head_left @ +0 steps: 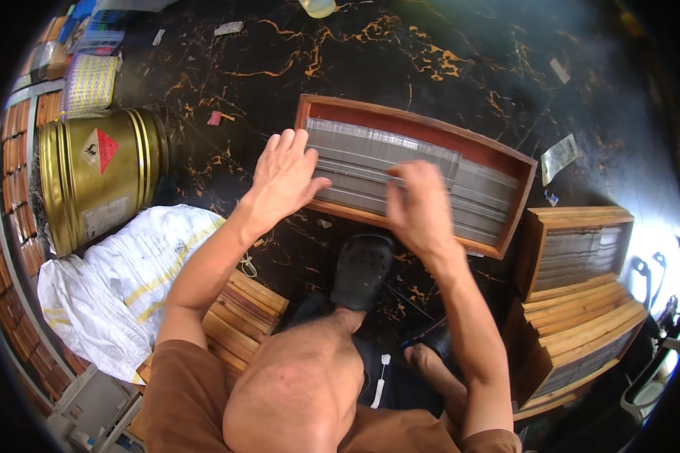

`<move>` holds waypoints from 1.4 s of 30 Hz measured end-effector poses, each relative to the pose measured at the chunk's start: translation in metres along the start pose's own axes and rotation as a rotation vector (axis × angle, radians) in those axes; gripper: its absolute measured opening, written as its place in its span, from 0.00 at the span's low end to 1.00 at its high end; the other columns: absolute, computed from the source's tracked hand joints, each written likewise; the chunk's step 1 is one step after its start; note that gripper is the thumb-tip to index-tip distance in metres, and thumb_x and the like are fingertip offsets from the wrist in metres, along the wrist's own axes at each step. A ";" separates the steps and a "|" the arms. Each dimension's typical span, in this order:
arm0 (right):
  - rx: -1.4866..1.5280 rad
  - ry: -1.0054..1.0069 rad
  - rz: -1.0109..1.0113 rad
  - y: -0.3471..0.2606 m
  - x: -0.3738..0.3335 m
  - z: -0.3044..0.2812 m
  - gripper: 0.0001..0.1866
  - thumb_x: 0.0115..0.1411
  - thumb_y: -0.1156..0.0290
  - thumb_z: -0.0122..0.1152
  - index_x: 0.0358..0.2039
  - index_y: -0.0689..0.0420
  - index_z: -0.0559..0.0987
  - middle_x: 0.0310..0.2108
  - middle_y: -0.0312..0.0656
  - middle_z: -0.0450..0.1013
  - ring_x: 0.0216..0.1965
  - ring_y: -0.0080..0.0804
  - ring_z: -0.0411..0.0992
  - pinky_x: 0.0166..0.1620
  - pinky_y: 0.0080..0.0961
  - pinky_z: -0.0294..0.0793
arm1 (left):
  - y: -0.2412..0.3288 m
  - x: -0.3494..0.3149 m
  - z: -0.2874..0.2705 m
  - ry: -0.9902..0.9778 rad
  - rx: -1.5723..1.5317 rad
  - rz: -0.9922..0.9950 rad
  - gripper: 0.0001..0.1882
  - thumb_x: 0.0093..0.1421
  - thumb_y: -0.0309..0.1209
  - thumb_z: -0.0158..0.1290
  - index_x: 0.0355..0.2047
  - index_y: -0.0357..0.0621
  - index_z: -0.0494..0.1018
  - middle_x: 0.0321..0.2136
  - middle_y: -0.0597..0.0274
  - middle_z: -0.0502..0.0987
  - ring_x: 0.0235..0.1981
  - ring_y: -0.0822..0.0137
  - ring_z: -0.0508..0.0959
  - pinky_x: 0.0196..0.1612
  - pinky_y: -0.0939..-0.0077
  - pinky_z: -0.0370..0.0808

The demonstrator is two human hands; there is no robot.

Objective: The person sits on the floor and assembles wooden frames by inserting thin metal strips into slots. They handle multiple frames, placing them aside after each assembly.

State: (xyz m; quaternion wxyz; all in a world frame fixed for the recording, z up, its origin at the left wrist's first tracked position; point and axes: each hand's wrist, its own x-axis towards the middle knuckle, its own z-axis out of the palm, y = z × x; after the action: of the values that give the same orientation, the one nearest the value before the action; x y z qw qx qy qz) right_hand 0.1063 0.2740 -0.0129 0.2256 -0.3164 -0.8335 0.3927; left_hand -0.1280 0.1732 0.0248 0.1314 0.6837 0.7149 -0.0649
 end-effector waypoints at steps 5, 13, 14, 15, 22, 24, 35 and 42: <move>-0.494 0.375 0.370 0.055 -0.026 -0.091 0.16 0.64 0.73 0.63 0.51 0.60 0.77 0.45 0.50 0.74 0.49 0.46 0.71 0.56 0.41 0.68 | -0.023 -0.024 0.025 0.294 -0.369 -0.353 0.20 0.67 0.39 0.57 0.50 0.36 0.74 0.40 0.44 0.77 0.43 0.44 0.77 0.47 0.54 0.74; -0.480 -0.165 0.708 0.078 -0.068 -0.133 0.11 0.62 0.72 0.60 0.41 0.65 0.73 0.36 0.66 0.77 0.42 0.69 0.75 0.47 0.56 0.74 | -0.025 -0.018 0.056 0.132 -0.449 -0.498 0.18 0.73 0.38 0.45 0.37 0.32 0.71 0.29 0.29 0.79 0.36 0.29 0.79 0.40 0.39 0.76; -0.474 -0.166 0.716 0.077 -0.066 -0.133 0.11 0.62 0.72 0.59 0.39 0.66 0.73 0.35 0.67 0.77 0.42 0.69 0.75 0.47 0.56 0.74 | -0.024 -0.015 0.055 0.153 -0.410 -0.477 0.17 0.73 0.37 0.45 0.35 0.32 0.71 0.27 0.30 0.79 0.34 0.29 0.79 0.38 0.38 0.75; -0.467 -0.164 0.726 0.075 -0.062 -0.132 0.10 0.62 0.72 0.59 0.38 0.66 0.73 0.34 0.67 0.77 0.41 0.70 0.75 0.46 0.57 0.74 | -0.025 -0.018 0.050 0.158 -0.399 -0.475 0.17 0.72 0.36 0.46 0.34 0.32 0.72 0.27 0.28 0.78 0.34 0.30 0.80 0.37 0.38 0.76; -0.441 -0.052 0.561 0.020 -0.064 -0.224 0.09 0.62 0.73 0.55 0.36 0.67 0.71 0.29 0.67 0.76 0.36 0.70 0.75 0.44 0.59 0.74 | -0.003 -0.026 -0.045 0.266 -0.653 -0.378 0.14 0.73 0.34 0.51 0.33 0.37 0.73 0.21 0.63 0.72 0.23 0.73 0.71 0.28 0.72 0.68; -0.474 0.014 0.587 -0.012 -0.068 -0.275 0.09 0.62 0.72 0.54 0.35 0.67 0.71 0.29 0.67 0.76 0.37 0.70 0.75 0.45 0.59 0.73 | 0.009 -0.024 -0.072 0.292 -0.923 -0.386 0.10 0.72 0.32 0.52 0.44 0.38 0.77 0.29 0.75 0.73 0.30 0.80 0.70 0.32 0.83 0.67; -0.924 0.545 0.754 -0.089 -0.290 -0.545 0.15 0.66 0.69 0.54 0.48 0.62 0.81 0.43 0.61 0.79 0.49 0.60 0.77 0.55 0.46 0.74 | 0.240 0.021 -0.233 -0.413 -1.458 0.268 0.27 0.69 0.38 0.57 0.61 0.34 0.64 0.47 0.58 0.77 0.47 0.68 0.79 0.52 0.72 0.76; -0.958 0.723 1.092 -0.062 -0.505 -0.635 0.17 0.65 0.74 0.53 0.54 0.58 0.80 0.47 0.56 0.80 0.53 0.53 0.77 0.56 0.40 0.74 | 0.481 -0.017 -0.215 -1.348 -1.372 0.354 0.38 0.66 0.46 0.62 0.58 0.21 0.62 0.49 0.38 0.77 0.50 0.54 0.82 0.50 0.61 0.85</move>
State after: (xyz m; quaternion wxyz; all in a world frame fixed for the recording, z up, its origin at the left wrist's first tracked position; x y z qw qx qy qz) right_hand 0.8337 0.2121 0.3467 0.0973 -0.8482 -0.5146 -0.0787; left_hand 0.3294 0.2428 0.2769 0.8895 0.3759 0.2596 0.0085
